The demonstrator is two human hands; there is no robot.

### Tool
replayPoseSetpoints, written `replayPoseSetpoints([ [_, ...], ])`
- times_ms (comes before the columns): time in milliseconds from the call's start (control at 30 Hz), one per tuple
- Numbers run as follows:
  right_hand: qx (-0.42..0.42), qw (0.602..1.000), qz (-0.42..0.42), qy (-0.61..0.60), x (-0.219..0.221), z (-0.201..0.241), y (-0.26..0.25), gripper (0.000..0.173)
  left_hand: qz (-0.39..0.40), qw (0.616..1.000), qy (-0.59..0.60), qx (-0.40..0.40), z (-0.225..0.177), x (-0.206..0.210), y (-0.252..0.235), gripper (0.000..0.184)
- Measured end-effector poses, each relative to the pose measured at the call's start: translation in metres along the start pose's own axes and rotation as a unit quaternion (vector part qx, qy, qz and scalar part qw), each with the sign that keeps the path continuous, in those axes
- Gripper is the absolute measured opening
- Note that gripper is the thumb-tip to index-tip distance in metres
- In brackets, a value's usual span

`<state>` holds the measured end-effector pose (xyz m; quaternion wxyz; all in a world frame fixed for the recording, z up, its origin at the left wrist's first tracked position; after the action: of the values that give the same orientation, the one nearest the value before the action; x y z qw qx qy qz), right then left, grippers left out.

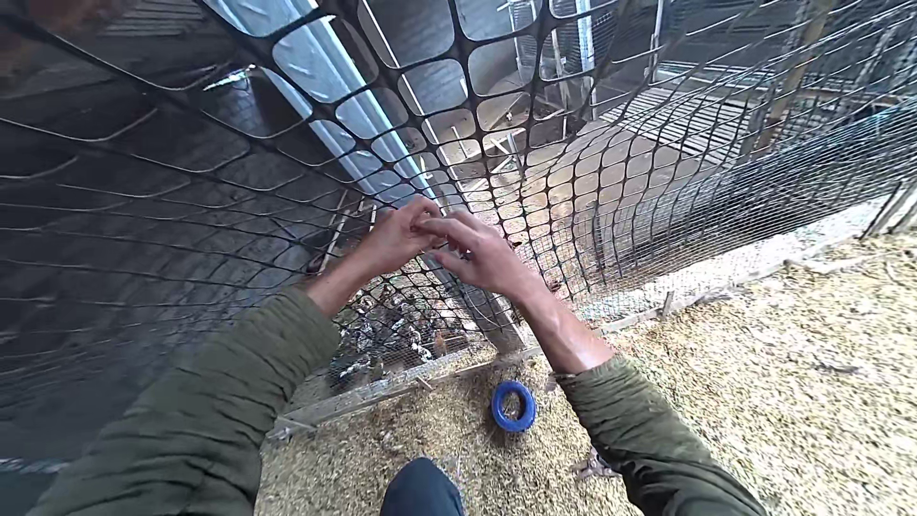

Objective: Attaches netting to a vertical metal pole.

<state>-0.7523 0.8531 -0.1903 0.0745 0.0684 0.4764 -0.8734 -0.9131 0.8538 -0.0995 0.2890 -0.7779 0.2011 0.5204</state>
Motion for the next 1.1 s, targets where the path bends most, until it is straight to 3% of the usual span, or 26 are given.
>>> replayPoseSetpoints([
  [100, -0.045, 0.999, 0.002, -0.011, 0.009, 0.003, -0.004, 0.032, 0.017, 0.999, -0.025, -0.021, -0.005, 0.001, -0.001, 0.031],
  [233, -0.074, 0.997, -0.019, -0.024, 0.016, 0.0, -0.008, 0.015, 0.024, 0.997, -0.066, 0.014, -0.006, 0.002, -0.001, 0.036],
  [333, 0.034, 0.993, -0.097, -0.057, 0.007, -0.008, -0.009, 0.018, 0.001, 0.999, -0.025, -0.024, -0.008, 0.005, 0.002, 0.036],
  [400, 0.098, 0.98, -0.155, -0.077, 0.005, -0.026, -0.013, 0.019, -0.038, 0.999, 0.009, -0.009, -0.002, 0.009, 0.007, 0.036],
  [567, 0.099, 0.975, -0.2, -0.007, 0.015, -0.037, -0.009, 0.013, -0.103, 0.995, -0.005, -0.007, 0.004, 0.018, 0.019, 0.041],
  [733, 0.073, 0.985, -0.156, 0.001, 0.028, -0.04, -0.008, 0.012, -0.116, 0.991, -0.057, 0.024, 0.01, 0.021, 0.023, 0.04],
  [867, 0.067, 0.983, -0.127, 0.117, 0.026, -0.039, -0.012, 0.014, -0.142, 0.982, -0.114, 0.058, 0.015, 0.023, 0.021, 0.031],
  [1100, 0.064, 0.971, 0.002, 0.232, 0.013, -0.032, -0.016, 0.021, -0.159, 0.972, -0.161, 0.061, 0.005, 0.025, 0.016, 0.018],
])
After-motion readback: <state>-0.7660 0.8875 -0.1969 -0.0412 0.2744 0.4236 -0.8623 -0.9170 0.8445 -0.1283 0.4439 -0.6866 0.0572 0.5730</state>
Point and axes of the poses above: each hand's wrist, its own y-axis away from the middle knuckle, its own x-axis out of the palm, z = x × y, the point moved 2 cm from there along -y, towards the middle knuckle, and after that the axes turned 11 degrees about x, right-handed, at the moved point
